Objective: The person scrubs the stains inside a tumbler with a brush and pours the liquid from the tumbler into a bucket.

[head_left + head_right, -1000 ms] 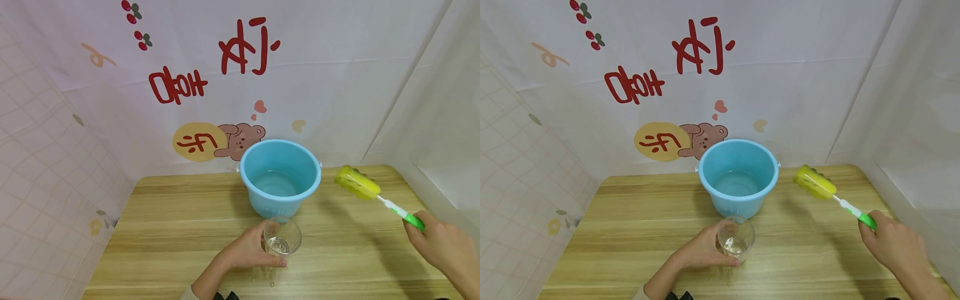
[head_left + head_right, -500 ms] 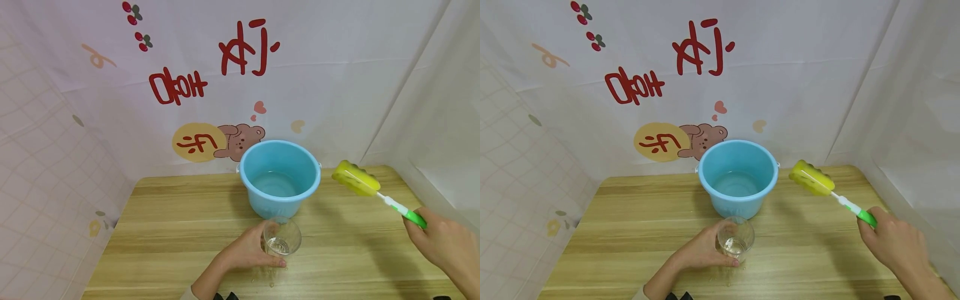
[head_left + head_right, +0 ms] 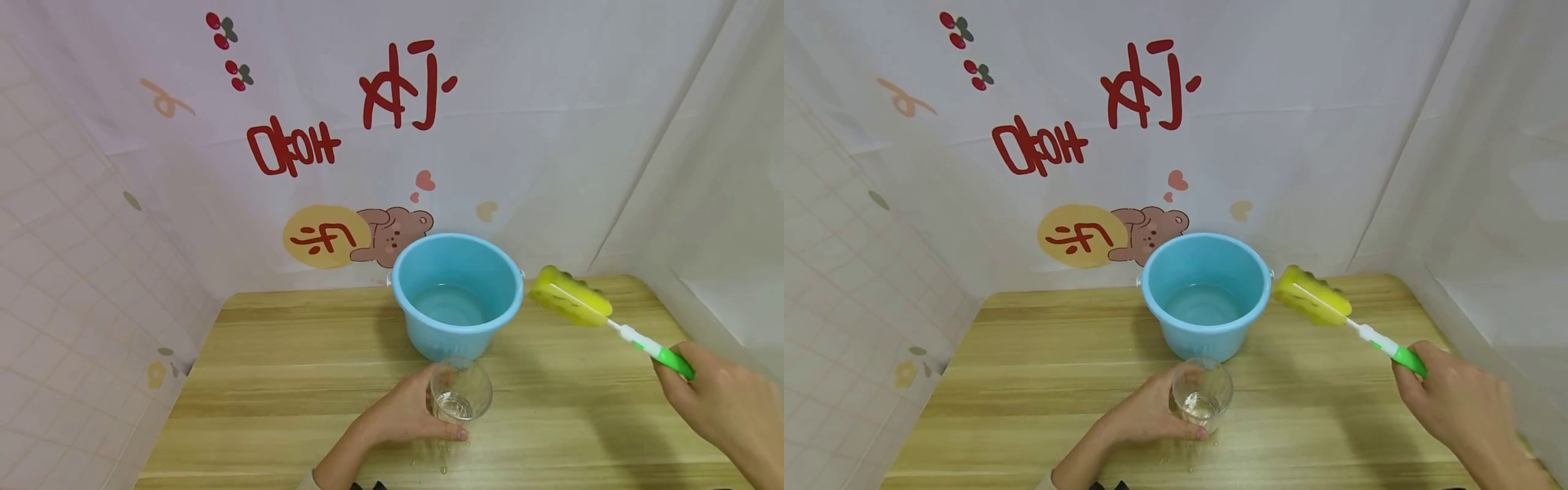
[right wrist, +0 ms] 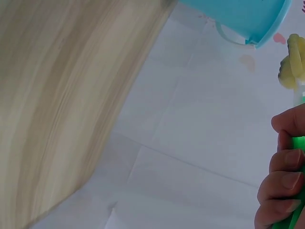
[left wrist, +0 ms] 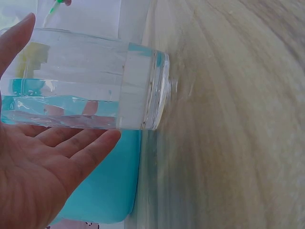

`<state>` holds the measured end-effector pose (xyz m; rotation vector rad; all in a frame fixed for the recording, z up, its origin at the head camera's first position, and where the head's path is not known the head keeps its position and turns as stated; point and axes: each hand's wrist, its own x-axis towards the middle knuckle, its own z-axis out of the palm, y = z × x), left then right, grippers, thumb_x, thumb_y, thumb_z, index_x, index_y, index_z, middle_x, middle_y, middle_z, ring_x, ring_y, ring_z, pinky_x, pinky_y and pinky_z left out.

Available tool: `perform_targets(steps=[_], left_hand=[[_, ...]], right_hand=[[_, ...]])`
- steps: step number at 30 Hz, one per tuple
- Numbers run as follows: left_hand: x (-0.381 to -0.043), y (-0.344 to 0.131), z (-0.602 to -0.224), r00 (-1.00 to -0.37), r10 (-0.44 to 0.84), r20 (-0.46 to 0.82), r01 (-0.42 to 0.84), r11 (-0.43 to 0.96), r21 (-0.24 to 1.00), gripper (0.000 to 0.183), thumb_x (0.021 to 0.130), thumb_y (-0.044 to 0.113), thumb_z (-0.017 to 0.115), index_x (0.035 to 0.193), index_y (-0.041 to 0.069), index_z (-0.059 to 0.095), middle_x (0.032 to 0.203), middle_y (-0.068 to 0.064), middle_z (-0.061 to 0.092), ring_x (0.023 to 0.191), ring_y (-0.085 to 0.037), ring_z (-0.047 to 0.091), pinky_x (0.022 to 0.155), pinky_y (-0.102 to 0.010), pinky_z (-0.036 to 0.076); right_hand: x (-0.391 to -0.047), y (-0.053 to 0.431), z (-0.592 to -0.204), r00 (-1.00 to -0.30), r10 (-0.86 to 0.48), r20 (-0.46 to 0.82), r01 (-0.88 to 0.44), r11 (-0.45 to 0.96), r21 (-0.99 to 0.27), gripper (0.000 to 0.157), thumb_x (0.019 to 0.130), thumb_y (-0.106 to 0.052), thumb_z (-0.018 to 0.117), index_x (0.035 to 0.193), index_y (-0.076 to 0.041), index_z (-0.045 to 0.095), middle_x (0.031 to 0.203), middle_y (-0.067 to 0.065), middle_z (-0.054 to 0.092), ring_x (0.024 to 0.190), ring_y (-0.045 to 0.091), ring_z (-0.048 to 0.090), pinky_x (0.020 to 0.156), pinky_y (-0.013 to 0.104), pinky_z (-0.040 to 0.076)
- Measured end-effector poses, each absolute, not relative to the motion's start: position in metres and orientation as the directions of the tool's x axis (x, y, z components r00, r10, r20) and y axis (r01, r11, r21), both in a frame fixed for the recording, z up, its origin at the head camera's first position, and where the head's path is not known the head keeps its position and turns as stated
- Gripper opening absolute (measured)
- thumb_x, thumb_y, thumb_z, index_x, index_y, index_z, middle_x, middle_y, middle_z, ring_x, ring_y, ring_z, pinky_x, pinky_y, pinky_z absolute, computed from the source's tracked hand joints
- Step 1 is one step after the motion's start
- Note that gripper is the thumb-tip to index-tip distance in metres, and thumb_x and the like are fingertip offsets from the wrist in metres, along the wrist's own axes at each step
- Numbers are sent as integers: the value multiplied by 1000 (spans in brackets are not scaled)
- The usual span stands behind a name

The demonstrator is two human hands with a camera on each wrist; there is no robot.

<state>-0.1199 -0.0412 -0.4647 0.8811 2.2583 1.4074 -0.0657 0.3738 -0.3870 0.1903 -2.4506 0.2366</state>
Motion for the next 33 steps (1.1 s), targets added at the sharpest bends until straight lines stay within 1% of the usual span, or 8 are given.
perform_targets(steps=[3,6,11,14,19,26,33], left_hand=[[-119,-41,-465,-751,659,43,328,315,891,87,66,56,79,139,31,37,130,5,51,117,-10,49,89,-29,46],[-119,-41,-465,-750,660,42,328,316,890,88,66,57,79,139,34,36,131,5,51,118,-9,49,90,-29,45],[-119,-42,-464,-756,654,28,324,337,884,87,65,59,78,138,34,36,131,8,50,118,-9,48,90,-30,45],[-119,-43,-465,-759,651,18,317,345,883,87,65,59,78,137,34,37,130,9,50,118,-9,48,90,-30,45],[-119,-43,-464,-755,656,2,297,338,893,86,66,58,79,137,31,38,129,9,50,116,-9,49,88,-29,46],[-119,-44,-464,-752,659,-12,285,342,895,88,66,58,78,138,28,39,127,8,52,114,-9,50,87,-28,47],[-120,-44,-464,-749,663,-3,294,337,895,88,66,58,78,138,27,39,127,6,53,115,-9,50,87,-28,46]], right_hand=[[-65,368,-382,-754,-94,651,-211,972,-103,16,79,-18,60,68,-20,47,48,-14,25,42,0,16,39,24,14],[-65,364,-378,-729,-119,674,-231,970,-79,15,80,-22,56,68,-20,48,49,-16,25,42,-1,16,39,24,14],[-66,356,-373,-683,-158,713,-263,964,-38,18,82,-27,48,65,-21,47,49,-20,22,42,-4,14,39,21,12],[-67,351,-370,-681,-162,714,-263,964,-32,21,83,-28,46,63,-24,43,50,-21,20,42,-4,13,39,21,12],[-68,343,-364,-679,-172,714,-269,963,-23,23,82,-28,45,61,-25,38,50,-21,19,41,-2,13,39,21,12],[-68,336,-361,-695,-197,691,-274,962,-1,21,81,-28,42,61,-26,35,51,-19,19,41,-1,13,39,22,12],[-71,331,-357,-683,-240,690,-302,953,32,22,83,-30,37,61,-26,35,53,-18,18,42,-1,12,39,20,12]])
